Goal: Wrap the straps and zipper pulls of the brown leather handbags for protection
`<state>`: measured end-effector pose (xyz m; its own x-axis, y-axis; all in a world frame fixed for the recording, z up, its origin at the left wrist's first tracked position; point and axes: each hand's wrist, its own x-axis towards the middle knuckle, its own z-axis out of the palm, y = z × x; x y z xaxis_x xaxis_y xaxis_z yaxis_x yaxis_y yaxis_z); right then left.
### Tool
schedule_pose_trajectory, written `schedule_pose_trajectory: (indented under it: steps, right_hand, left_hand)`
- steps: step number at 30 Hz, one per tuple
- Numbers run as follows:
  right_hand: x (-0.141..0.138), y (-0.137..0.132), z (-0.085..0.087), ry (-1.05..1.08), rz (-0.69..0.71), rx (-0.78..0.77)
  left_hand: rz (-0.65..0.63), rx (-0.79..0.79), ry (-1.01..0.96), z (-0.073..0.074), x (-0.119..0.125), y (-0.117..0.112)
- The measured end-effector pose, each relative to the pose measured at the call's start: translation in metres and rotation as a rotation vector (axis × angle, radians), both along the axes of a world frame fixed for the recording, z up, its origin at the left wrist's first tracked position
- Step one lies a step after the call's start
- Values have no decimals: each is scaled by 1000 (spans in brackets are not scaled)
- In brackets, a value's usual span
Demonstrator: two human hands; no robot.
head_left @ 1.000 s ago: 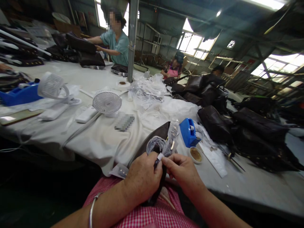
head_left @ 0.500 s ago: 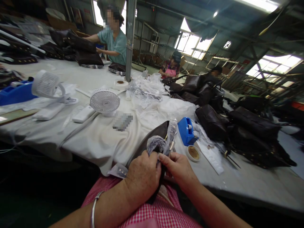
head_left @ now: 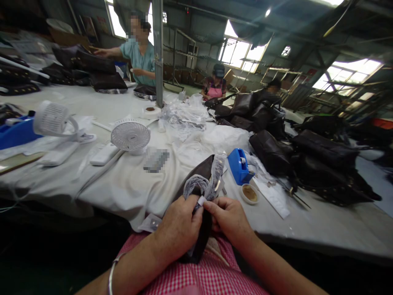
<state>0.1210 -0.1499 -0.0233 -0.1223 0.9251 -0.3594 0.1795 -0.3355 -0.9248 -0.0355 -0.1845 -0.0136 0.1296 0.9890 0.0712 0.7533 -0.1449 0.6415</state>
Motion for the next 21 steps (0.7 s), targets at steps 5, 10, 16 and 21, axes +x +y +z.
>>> schedule_pose_trajectory:
  steps: [5, 10, 16, 21]
  right_hand:
    - [-5, 0, -4, -24, 0, -12]
    - [0, 2, -13, 216, 98, -38]
    - [9, 5, -17, 383, 194, -23]
    - [0, 6, -15, 578, 304, 23]
  left_hand:
    - [42, -41, -117, 3, -6, -1]
    - [0, -225, -453, 10, -16, 1]
    - [-19, -516, -938, 5, -26, 6]
    - [-51, -522, -1089, 0, -30, 6]
